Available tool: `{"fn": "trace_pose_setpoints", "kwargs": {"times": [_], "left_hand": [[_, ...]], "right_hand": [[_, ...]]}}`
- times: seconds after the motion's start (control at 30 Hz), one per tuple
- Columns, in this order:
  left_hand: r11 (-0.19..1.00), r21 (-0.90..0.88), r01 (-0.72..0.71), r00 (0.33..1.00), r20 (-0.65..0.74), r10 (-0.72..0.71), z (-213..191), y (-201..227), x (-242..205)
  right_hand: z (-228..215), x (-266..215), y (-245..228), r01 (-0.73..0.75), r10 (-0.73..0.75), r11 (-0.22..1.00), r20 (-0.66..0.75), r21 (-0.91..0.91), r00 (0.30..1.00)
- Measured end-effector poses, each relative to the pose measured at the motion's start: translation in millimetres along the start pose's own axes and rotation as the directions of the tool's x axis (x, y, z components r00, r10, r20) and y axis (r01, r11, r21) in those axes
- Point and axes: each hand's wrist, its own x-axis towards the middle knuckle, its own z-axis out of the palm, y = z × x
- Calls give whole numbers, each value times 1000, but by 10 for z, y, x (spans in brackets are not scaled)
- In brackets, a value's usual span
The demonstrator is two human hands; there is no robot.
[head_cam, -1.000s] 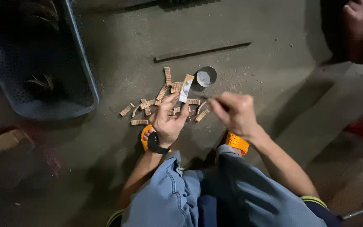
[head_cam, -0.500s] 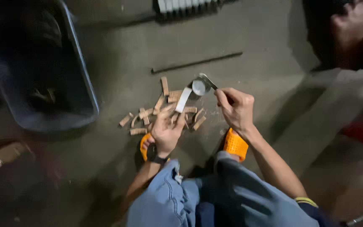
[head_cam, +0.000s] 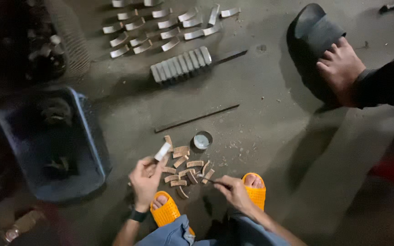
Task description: The person sits on the floor and repeatedly picks up small, curved wooden pieces. They use a small metal tool to scoop a white substance from a container and apply it to the surface of each piece before placing it into a grey basket.
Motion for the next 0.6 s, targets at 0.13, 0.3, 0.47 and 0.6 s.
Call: {"fn": "trace_pose_setpoints", "kwargs": {"times": [0.13, 0.3, 0.47, 0.6], "left_hand": [[977, 142, -159, 985, 86, 148, 132, 473, 1047], [930, 140, -340, 935, 154, 319, 792, 1022, 2782], [862, 195, -468, 884, 78, 462, 1485, 668, 4004], [869, 220, -442, 897, 110, 429, 1554, 569, 4025]], "right_hand": [[-109, 75, -75, -40, 39, 997, 20, 61, 999], [-147, 241, -51, -67, 53, 992, 128, 110, 990], [-218, 314, 41, -114, 102, 986, 101, 122, 990], [-287, 354, 57, -184, 173, 972, 86, 145, 981]]}}
